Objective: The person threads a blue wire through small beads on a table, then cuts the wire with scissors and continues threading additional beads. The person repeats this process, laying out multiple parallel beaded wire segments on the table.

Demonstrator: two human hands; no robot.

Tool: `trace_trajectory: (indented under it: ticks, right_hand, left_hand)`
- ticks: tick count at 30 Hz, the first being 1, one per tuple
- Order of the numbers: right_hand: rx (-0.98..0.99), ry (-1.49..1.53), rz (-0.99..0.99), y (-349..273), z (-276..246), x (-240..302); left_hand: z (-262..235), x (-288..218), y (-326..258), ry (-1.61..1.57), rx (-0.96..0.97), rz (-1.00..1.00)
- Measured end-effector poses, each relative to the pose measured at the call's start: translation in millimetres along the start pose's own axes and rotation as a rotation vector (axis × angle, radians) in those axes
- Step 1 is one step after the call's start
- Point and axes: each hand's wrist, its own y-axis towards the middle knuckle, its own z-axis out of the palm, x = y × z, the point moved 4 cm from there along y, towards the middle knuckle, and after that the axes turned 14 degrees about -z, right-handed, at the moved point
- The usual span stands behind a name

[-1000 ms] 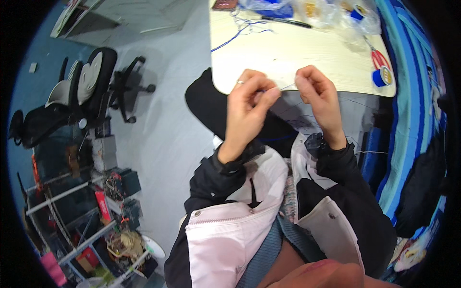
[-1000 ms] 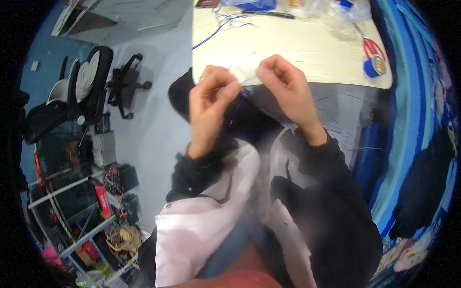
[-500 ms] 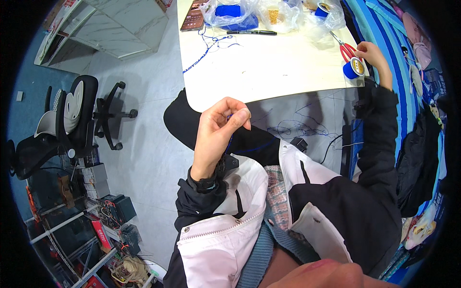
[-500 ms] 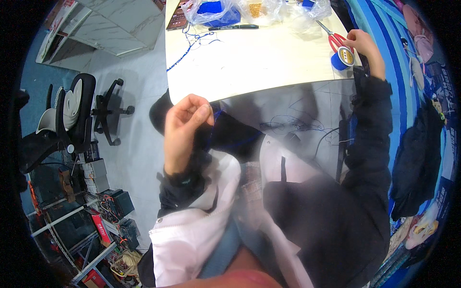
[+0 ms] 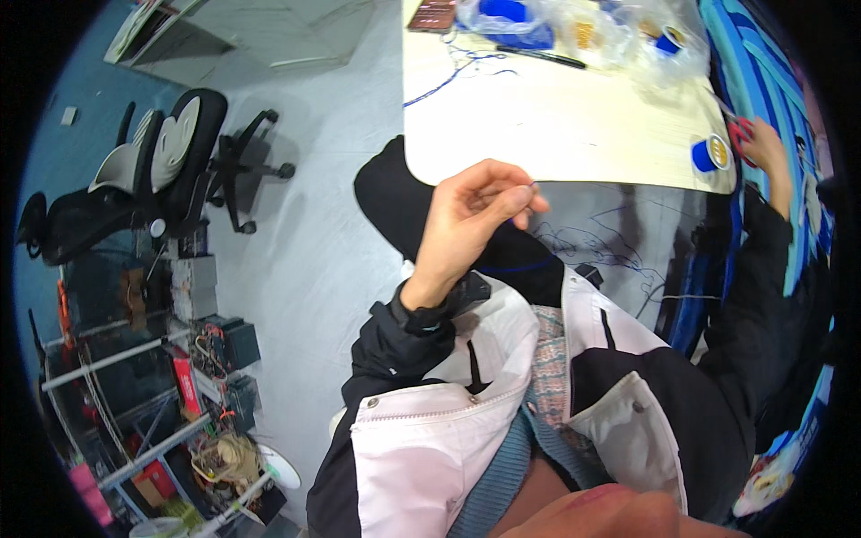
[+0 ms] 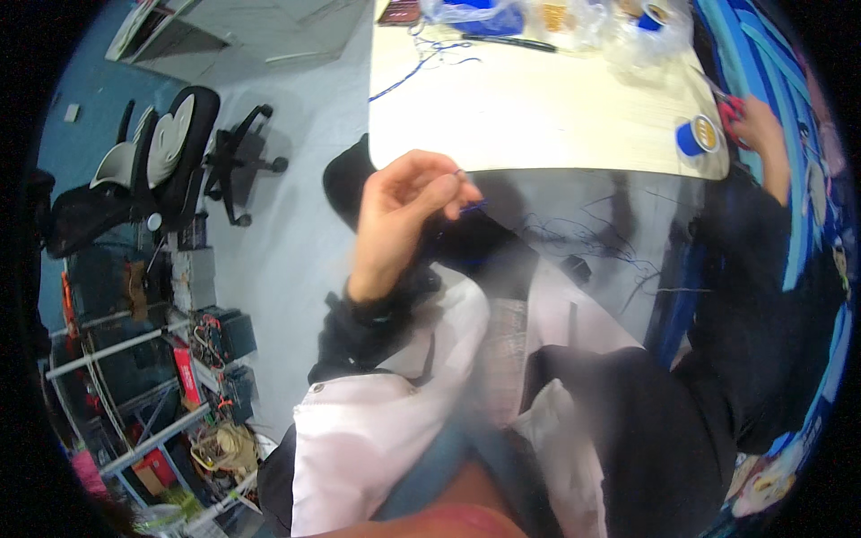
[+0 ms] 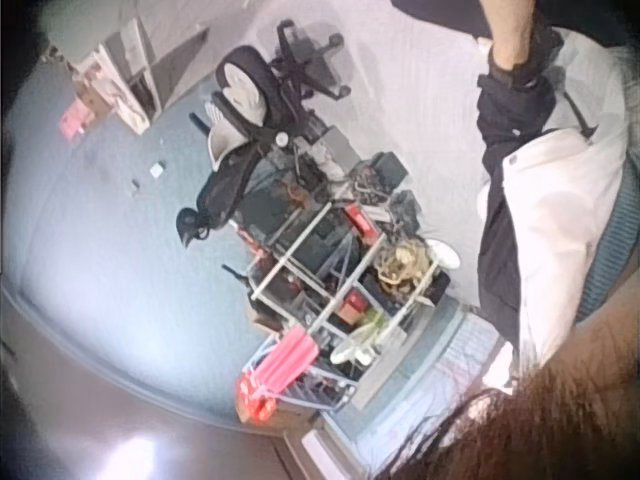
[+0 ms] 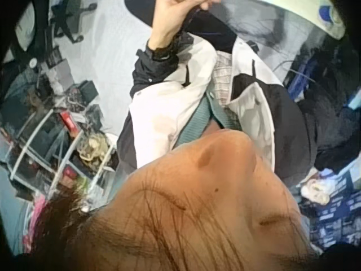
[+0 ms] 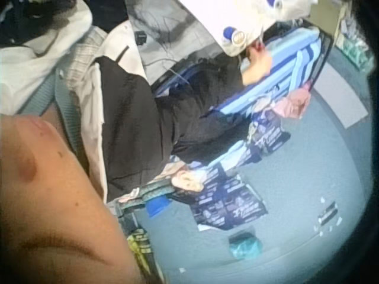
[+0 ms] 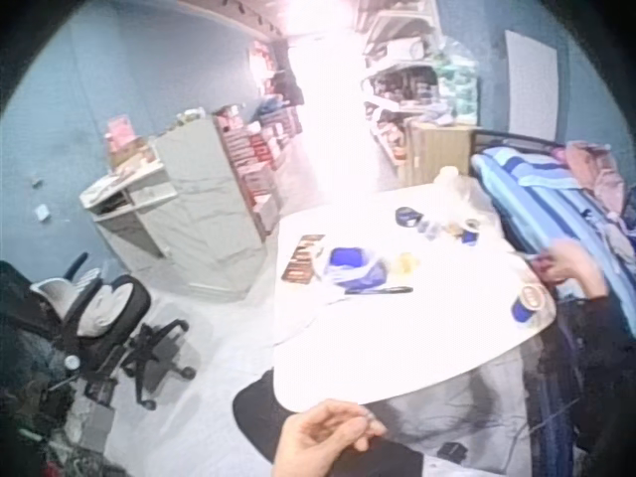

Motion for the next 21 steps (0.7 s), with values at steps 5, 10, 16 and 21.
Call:
trace_trajectory:
  ticks: [5, 10, 16, 21]
  right_hand:
    - [-0.290, 0.179, 0.032, -78.6, -66.1, 21.0]
    - [-0.454, 1.270, -0.348, -121.5, -88.1, 198.9]
    - [0.495, 1.879, -0.383, -133.1, -82.9, 356.0]
    - [0.579, 1.603, -0.628, -126.1, -83.6, 356.0]
  left_hand:
    - [-0.7, 2.0, 0.8, -0.088, 0.055, 0.048]
    - [4.4, -3.3, -2.1, -0.059, 0.131, 0.104]
    - [4.1, -9.7, -10.9, -0.061, 0.170, 0.062]
    - [1.0, -13.1, -14.7, -0.117, 0.186, 0.047]
